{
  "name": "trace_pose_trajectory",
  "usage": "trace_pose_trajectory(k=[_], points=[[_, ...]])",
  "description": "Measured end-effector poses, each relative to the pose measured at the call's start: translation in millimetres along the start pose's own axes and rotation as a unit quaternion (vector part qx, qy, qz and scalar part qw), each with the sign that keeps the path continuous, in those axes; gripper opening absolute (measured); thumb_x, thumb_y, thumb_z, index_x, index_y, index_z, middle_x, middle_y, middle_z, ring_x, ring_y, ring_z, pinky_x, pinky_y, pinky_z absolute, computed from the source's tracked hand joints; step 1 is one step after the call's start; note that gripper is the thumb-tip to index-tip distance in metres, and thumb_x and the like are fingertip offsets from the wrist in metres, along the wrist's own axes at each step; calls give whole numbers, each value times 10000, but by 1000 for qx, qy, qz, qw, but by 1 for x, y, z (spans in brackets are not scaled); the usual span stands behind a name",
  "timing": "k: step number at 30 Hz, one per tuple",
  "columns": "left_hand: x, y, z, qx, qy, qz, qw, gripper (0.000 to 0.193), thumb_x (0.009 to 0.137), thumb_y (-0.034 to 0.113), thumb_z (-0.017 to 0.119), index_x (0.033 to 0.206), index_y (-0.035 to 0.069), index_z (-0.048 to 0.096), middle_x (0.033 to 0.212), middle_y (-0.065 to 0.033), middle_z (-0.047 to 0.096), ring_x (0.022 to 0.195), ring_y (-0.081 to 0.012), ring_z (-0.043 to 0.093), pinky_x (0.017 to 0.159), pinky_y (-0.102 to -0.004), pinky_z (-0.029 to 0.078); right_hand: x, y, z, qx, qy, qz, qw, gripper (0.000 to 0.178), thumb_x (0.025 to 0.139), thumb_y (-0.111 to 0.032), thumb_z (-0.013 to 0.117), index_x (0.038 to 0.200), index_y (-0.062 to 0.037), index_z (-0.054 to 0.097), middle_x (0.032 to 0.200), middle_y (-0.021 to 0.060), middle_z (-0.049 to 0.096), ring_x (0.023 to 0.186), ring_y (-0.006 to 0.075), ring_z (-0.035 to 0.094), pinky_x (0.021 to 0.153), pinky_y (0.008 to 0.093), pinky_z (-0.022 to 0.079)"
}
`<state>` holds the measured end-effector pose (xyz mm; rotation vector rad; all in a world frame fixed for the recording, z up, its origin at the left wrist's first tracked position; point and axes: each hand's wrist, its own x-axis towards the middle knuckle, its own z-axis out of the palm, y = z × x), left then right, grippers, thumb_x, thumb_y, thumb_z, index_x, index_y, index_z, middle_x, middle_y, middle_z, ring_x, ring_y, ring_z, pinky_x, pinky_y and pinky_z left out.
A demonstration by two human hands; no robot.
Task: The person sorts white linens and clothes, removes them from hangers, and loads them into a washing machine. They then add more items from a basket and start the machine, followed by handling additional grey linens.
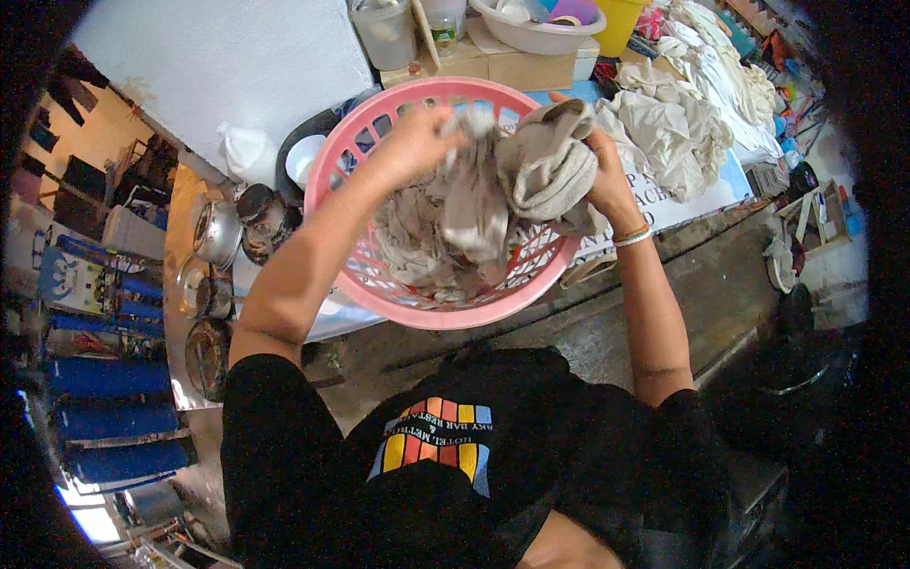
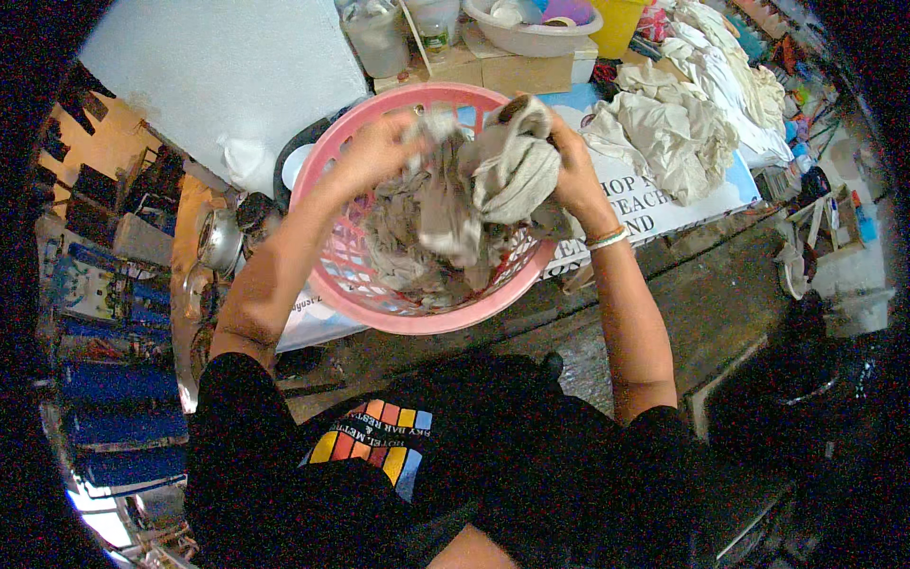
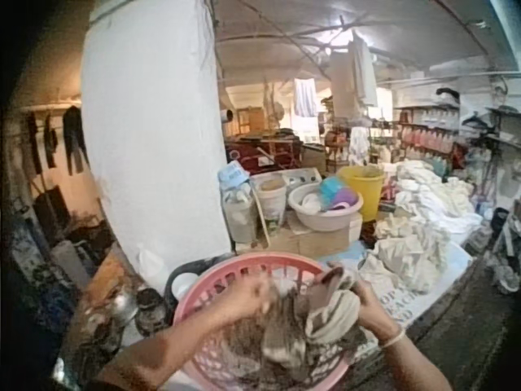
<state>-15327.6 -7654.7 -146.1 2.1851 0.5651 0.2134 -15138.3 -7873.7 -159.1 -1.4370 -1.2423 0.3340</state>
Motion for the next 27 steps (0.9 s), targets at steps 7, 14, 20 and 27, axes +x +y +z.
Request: trace_pose_trajectory(k=[7,14,20,27], points=[[31,35,-15,-16,-42,220,975,299,926,207,730,1165,27,733,921,-16,735,818,-83,623,752,-291,524,17,-10,25,-114,-93,-31,989,711,833,-204,779,1474,-67,504,1467,179,545,1352,309,517,1159,401,373],[58,-86,9,-191,-51,-14,980,515,976,464,603,1269,50,690,1239,-78,693,1035,-229,685,816,-419,558,9,17,21,-205,-93,-11,974,431,799,-188,775,1187,-30,673,1182,210,688,1137,400,627,996,430,493],[52,-200,118,-26,-164,-45,985,314,909,279,633,1102,48,726,1251,-158,684,1006,-334,718,814,-472,561,-50,7,25,-264,-256,47,929,550,742,76,606,1286,-4,593,1239,233,666,1151,409,639,976,453,514],[28,-187,164,345,-44,-22,937,200,870,187,624,1004,95,740,1072,-148,685,1041,-335,704,838,-538,546,-82,-17,72,-288,-376,17,881,605,719,108,567,1299,-63,562,1271,152,632,1223,353,608,1150,596,365]])
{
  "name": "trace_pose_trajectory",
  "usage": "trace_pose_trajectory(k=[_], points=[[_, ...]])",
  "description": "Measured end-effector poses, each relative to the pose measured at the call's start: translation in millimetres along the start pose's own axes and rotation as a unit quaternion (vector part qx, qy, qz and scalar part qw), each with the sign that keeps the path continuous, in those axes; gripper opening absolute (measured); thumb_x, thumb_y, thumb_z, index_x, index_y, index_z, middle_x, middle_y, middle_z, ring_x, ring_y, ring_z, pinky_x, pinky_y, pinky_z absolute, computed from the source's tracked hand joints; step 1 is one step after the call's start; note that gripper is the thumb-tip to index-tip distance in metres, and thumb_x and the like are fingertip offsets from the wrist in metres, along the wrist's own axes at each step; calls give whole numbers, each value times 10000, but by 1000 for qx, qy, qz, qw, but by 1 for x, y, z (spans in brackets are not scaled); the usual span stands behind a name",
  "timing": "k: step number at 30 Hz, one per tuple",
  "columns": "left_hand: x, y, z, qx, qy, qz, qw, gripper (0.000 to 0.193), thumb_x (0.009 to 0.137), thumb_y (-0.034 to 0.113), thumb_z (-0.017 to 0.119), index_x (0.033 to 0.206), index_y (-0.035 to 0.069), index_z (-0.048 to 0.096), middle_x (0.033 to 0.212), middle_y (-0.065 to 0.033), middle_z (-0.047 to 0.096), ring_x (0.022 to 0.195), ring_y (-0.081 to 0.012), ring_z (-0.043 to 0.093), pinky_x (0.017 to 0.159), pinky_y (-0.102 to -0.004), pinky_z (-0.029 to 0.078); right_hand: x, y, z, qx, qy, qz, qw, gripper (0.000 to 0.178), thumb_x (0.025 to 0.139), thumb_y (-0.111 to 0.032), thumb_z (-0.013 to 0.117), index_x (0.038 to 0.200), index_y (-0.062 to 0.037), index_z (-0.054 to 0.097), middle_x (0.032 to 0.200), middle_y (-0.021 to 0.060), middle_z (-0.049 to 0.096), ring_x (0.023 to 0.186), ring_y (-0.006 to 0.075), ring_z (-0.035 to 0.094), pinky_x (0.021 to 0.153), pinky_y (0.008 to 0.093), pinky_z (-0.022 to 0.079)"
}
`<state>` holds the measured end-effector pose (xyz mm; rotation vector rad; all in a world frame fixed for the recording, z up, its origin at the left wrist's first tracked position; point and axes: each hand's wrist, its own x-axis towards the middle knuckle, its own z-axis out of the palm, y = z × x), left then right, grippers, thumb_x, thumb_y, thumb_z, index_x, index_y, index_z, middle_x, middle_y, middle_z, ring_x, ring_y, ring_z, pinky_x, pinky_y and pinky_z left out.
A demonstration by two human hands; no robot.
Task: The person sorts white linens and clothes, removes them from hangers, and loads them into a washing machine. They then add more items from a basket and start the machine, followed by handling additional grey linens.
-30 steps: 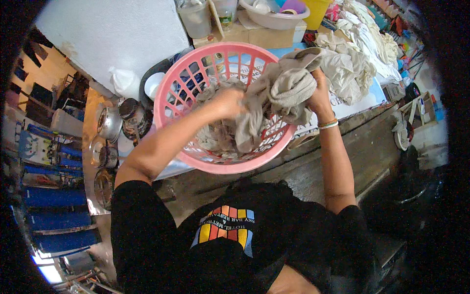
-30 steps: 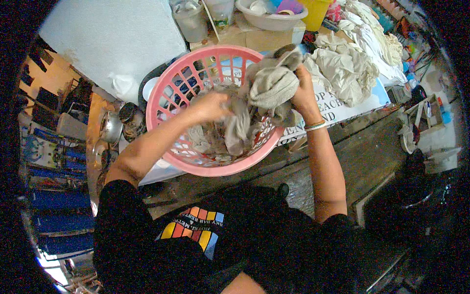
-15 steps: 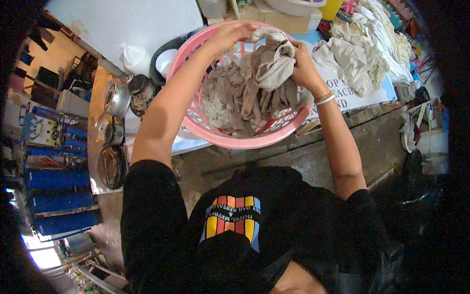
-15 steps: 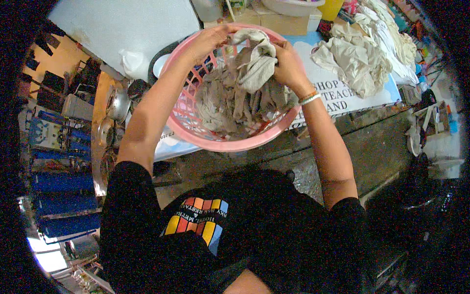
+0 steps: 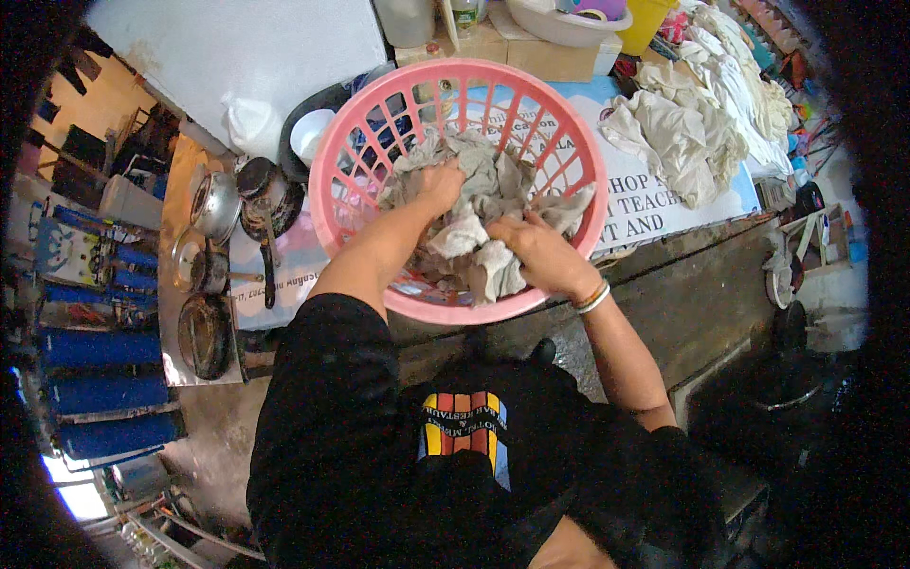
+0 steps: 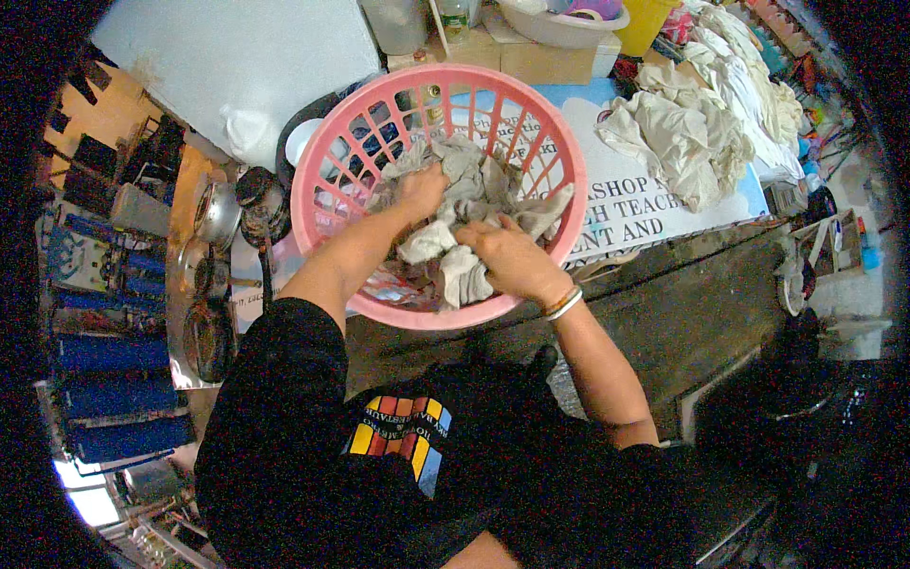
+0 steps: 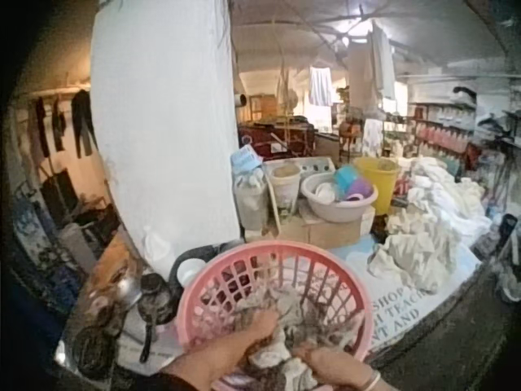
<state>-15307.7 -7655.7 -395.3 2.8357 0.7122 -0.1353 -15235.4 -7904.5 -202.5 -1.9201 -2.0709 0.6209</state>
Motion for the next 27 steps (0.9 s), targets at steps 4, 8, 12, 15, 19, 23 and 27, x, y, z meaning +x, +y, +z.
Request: trace_pose_trajectory(k=[4,8,12,15,19,23,27], points=[[7,-15,-8,-189,-86,-29,978,184,846,169,676,992,88,756,1075,-133,722,1011,-313,702,865,-474,544,0,-5,-2,6,25,37,999,608,710,105,586,1289,-77,584,1381,164,572,1361,363,498,1171,594,330],[14,-6,-7,-412,-114,37,903,185,874,152,670,999,44,755,925,-115,755,881,-224,691,766,-372,529,-2,-7,-5,-58,89,24,994,564,701,94,616,1222,-112,684,1652,266,184,1511,516,201,1206,607,257],[4,19,-36,-504,-11,-62,862,193,893,186,695,979,17,732,895,-90,717,836,-194,638,778,-346,509,-3,-5,0,-48,179,44,982,494,706,65,649,1164,-105,723,1670,307,10,1520,561,74,1219,613,179],[-13,26,-90,-521,26,-86,849,132,928,116,677,1001,7,695,966,-48,710,904,-143,626,806,-320,505,0,4,1,-15,230,58,971,415,747,-39,720,1157,-104,728,1654,348,-87,1529,558,-26,1235,597,86],[-26,28,-183,-614,51,51,786,102,959,109,680,1011,24,659,933,-11,679,878,-94,594,792,-270,486,11,20,-15,-1,315,45,948,439,777,-223,797,1202,-136,732,1645,349,-144,1531,538,-95,1239,575,81],[-42,47,-261,-557,93,190,803,114,980,136,680,1013,34,644,953,8,669,890,-73,598,805,-253,490,28,21,-51,102,365,-6,925,451,774,-249,821,1205,-157,723,1654,336,-125,1547,509,-34,1243,546,126],[-47,69,-320,-588,140,303,736,122,980,152,693,1004,42,647,953,31,668,892,-49,603,830,-246,499,41,7,-89,159,377,-41,911,434,816,-172,764,1239,-118,684,1564,283,343,1448,404,377,1153,448,358]])
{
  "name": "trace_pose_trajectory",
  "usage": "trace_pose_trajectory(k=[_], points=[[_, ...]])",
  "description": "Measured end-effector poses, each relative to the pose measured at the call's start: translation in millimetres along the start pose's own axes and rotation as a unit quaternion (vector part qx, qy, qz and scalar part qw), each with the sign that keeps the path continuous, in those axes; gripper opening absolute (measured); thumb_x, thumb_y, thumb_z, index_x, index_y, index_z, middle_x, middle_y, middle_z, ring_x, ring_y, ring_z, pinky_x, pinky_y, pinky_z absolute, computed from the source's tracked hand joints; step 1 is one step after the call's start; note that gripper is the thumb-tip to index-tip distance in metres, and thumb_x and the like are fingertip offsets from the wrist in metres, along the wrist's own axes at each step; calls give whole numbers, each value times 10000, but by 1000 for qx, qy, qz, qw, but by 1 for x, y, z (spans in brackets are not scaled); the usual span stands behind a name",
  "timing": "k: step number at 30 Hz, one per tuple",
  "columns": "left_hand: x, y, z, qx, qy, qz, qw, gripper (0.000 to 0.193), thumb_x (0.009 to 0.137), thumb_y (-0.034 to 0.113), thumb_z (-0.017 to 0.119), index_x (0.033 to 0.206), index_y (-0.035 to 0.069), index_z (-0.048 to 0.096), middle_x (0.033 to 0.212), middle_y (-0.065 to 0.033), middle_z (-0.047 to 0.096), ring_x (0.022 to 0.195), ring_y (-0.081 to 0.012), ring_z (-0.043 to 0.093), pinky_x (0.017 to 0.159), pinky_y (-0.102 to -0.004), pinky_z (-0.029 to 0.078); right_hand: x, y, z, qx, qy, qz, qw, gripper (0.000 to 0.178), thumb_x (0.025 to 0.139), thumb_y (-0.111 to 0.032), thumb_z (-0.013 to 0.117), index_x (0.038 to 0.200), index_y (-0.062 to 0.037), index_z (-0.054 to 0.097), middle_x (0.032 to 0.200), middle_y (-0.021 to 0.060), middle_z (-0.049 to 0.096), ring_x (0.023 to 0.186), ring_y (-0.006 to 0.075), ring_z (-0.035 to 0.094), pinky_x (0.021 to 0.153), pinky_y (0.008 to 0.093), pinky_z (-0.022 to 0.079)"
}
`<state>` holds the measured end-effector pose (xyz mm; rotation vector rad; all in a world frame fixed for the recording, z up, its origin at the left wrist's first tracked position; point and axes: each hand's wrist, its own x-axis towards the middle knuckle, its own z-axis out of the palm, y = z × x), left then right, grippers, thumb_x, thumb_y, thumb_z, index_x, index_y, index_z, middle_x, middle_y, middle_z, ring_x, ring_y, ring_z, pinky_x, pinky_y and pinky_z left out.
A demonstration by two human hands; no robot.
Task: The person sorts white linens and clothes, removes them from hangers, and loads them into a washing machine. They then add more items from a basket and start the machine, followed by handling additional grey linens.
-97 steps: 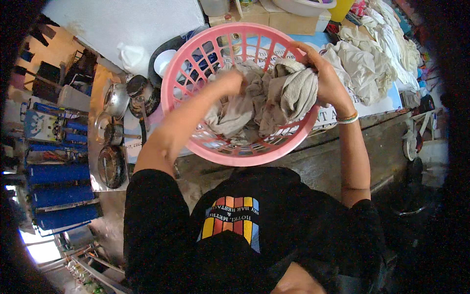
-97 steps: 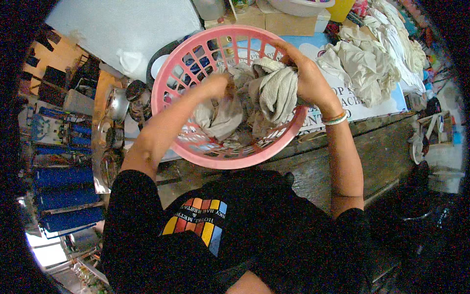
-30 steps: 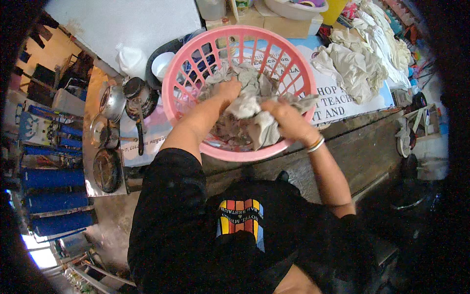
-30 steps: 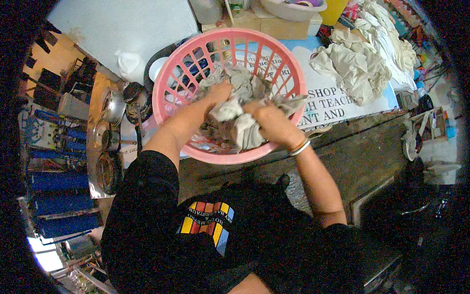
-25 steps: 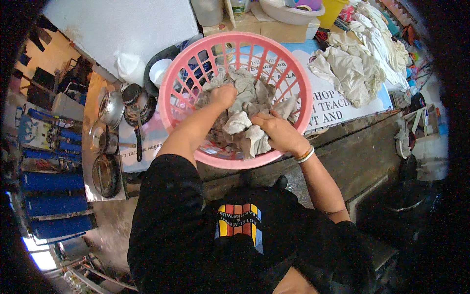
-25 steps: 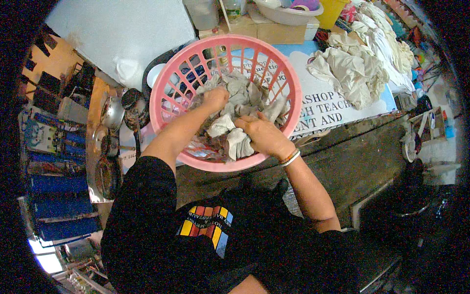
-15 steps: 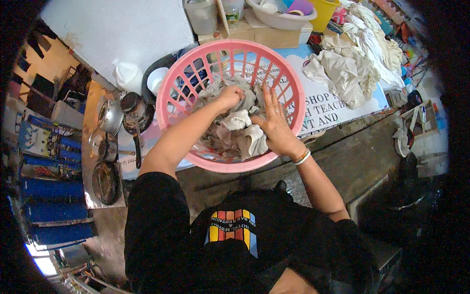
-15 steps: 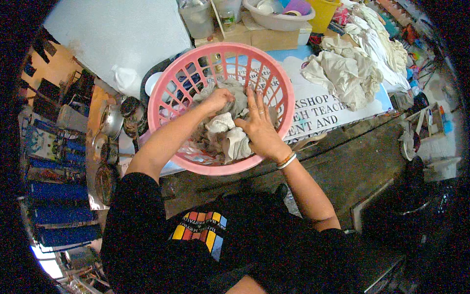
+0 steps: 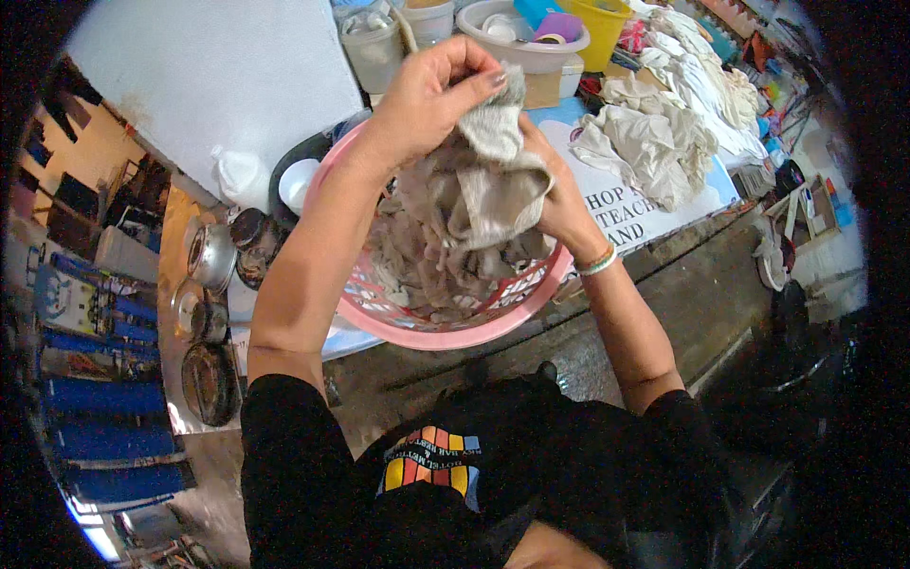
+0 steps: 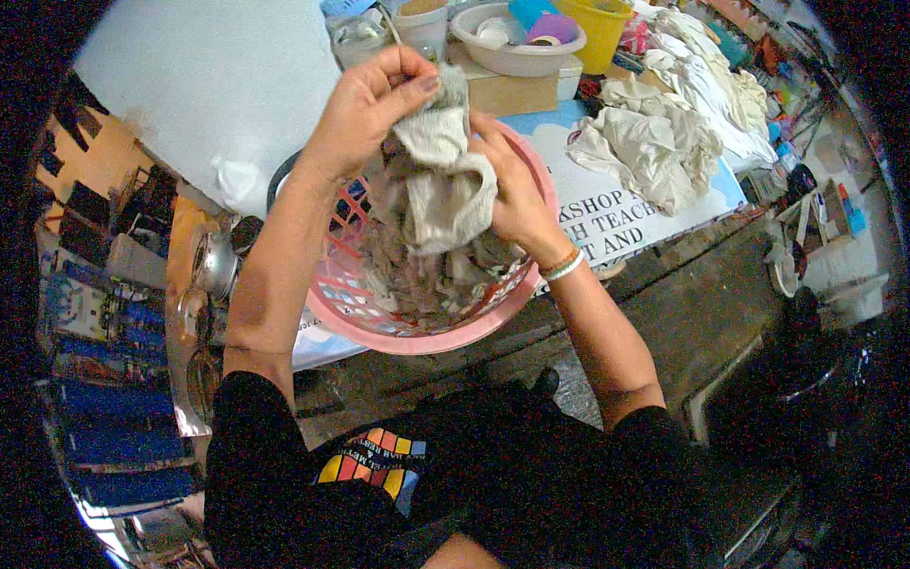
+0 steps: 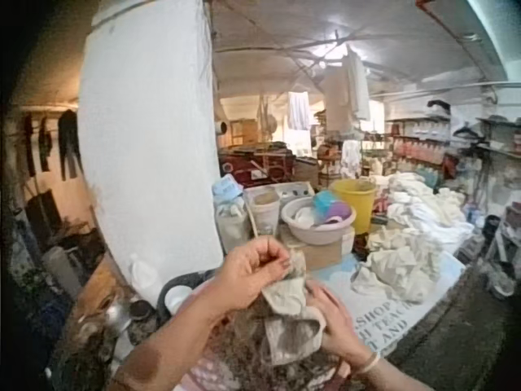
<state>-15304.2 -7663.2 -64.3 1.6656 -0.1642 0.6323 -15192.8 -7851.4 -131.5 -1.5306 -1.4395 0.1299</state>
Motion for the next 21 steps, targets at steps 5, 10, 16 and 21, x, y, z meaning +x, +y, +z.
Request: trace_pose_trajectory(k=[5,10,16,21], points=[[43,48,12,98,-22,25,995,340,940,131,737,1245,29,630,1175,-89,687,1101,-166,642,948,-343,544,27,-28,-14,92,187,1,978,270,860,-84,696,1121,-14,695,1034,65,740,970,155,664,886,332,526],[63,66,13,151,2,160,975,778,879,367,783,1532,182,403,1504,-123,488,1407,-291,449,1152,-480,381,58,-43,-75,115,292,16,949,273,846,-33,646,1108,-4,715,999,121,770,933,207,716,841,337,542],[72,40,45,223,-121,152,955,1114,752,124,890,1620,136,191,1517,-183,457,1360,-280,472,1123,-398,398,35,-92,-189,124,355,-137,916,301,1014,-218,617,1176,36,634,1113,123,686,962,241,678,796,378,563],[98,24,144,65,-233,20,970,1311,708,91,912,1654,156,7,1628,-198,321,1404,-320,448,1157,-441,383,-31,-143,-285,-253,398,-263,842,254,1034,-176,549,1133,36,648,1036,132,691,948,216,649,842,356,526]])
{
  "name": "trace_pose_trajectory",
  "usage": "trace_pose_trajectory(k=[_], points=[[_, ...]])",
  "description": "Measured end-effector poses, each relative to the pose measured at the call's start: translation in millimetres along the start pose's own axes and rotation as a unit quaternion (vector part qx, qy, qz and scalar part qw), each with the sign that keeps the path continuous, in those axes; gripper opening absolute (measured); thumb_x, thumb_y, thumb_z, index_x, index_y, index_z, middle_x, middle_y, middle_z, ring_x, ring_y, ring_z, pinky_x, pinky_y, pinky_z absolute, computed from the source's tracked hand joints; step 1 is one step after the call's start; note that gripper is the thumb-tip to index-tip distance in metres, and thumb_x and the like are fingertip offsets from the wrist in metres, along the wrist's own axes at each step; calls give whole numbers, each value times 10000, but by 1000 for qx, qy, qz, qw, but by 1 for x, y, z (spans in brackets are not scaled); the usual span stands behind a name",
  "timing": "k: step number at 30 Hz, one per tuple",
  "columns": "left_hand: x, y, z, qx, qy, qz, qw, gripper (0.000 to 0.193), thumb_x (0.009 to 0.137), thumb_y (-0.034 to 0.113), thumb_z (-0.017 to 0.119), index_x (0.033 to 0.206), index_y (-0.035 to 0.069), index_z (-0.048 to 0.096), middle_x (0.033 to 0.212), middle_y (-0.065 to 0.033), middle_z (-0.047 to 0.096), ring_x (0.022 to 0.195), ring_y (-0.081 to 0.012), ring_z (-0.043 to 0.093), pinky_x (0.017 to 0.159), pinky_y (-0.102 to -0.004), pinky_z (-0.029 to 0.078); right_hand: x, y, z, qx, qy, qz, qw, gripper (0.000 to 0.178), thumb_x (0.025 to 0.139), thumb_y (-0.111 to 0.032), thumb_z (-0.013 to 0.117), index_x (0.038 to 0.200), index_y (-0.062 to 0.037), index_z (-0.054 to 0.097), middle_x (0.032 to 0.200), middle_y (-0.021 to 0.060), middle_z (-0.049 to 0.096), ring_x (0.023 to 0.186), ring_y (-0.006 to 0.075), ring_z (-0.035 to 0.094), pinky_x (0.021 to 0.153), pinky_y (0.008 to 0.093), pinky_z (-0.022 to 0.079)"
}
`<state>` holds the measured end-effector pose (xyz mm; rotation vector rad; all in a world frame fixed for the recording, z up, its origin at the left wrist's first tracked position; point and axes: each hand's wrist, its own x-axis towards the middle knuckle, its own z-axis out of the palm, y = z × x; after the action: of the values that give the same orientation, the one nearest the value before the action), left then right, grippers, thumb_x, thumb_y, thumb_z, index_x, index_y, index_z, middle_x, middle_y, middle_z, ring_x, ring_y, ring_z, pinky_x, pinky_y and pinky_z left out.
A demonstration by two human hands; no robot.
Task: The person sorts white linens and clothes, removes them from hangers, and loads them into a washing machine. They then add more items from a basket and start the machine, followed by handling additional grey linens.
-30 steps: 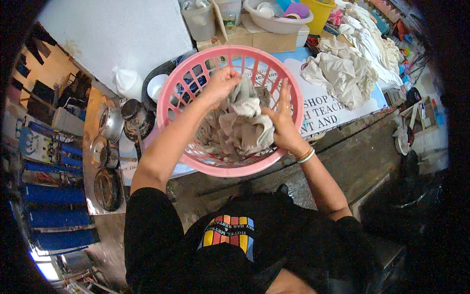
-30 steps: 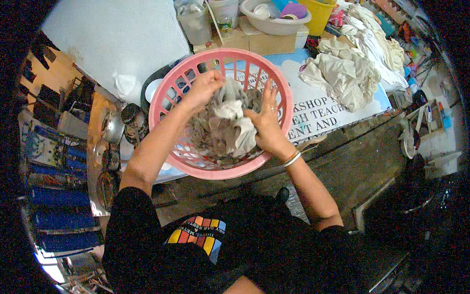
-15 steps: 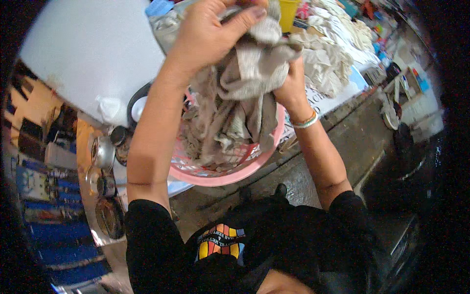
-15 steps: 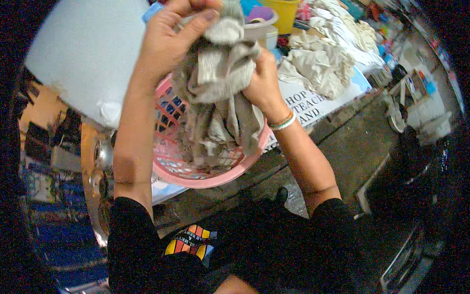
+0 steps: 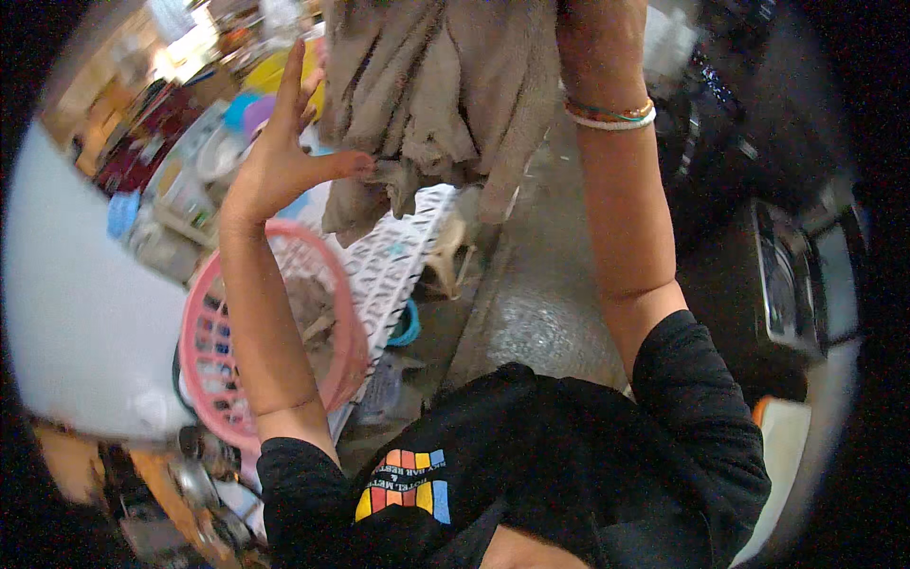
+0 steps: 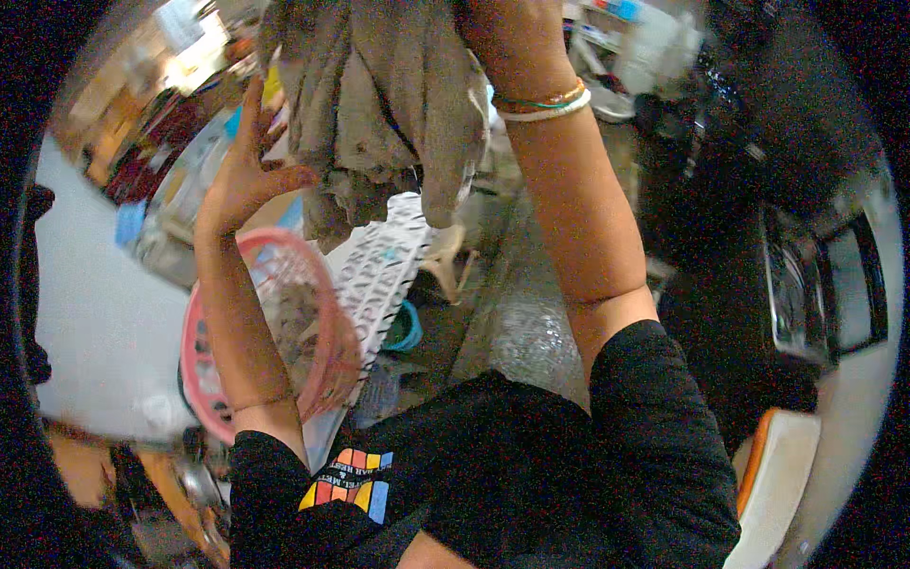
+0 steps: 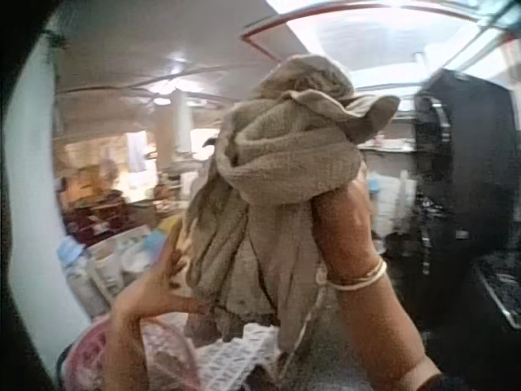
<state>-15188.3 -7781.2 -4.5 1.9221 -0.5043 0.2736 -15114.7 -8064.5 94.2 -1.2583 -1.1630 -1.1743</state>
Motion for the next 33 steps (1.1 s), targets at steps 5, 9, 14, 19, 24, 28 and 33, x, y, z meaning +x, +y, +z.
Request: trace_pose_trajectory(k=[5,9,14,19,24,28,33], points=[[87,-27,141,-156,-110,-14,982,897,823,44,797,1581,87,318,1464,-130,540,1292,-251,549,1082,-378,446,-17,-5,-122,126,101,215,963,250,1031,-197,563,1092,28,653,1030,106,694,931,191,643,817,339,527],[102,-51,300,-330,-181,-158,913,574,894,-10,691,1429,54,493,1302,-89,635,1177,-215,610,1011,-367,485,-53,-29,-205,57,105,308,944,226,980,-187,665,1042,30,680,999,49,711,877,130,647,775,301,534],[116,-14,473,-424,-304,-210,827,647,916,1,679,1503,75,415,1309,-97,624,1148,-223,620,968,-360,505,-68,-56,-333,-170,135,298,930,170,994,-102,599,1035,30,697,954,41,716,858,126,655,767,289,539],[151,40,583,-446,-389,-100,800,788,940,76,706,1604,100,281,1473,-125,500,1297,-248,533,1046,-358,458,-53,-82,-465,-398,181,226,871,196,985,-99,582,1013,60,694,946,70,716,883,131,646,769,314,538],[179,91,687,-379,-477,-5,793,836,956,246,731,1624,119,245,1584,-152,392,1428,-276,409,1125,-394,376,-28,-103,-570,-437,228,154,856,254,1014,-121,543,1113,76,669,981,114,716,847,193,655,769,336,539],[182,124,746,-359,-579,-48,730,992,910,419,765,1651,208,140,1661,-213,239,1483,-376,317,1113,-562,342,-17,-107,-637,-530,224,75,815,306,1040,-178,531,1167,73,652,976,126,709,810,203,644,750,348,539],[205,134,801,-375,-611,-25,696,1000,900,388,776,1653,225,139,1633,-253,280,1439,-384,385,1012,-505,438,-55,-130,-724,-695,135,91,701,336,1044,-216,558,1255,37,627,1033,143,712,875,191,651,747,352,530]])
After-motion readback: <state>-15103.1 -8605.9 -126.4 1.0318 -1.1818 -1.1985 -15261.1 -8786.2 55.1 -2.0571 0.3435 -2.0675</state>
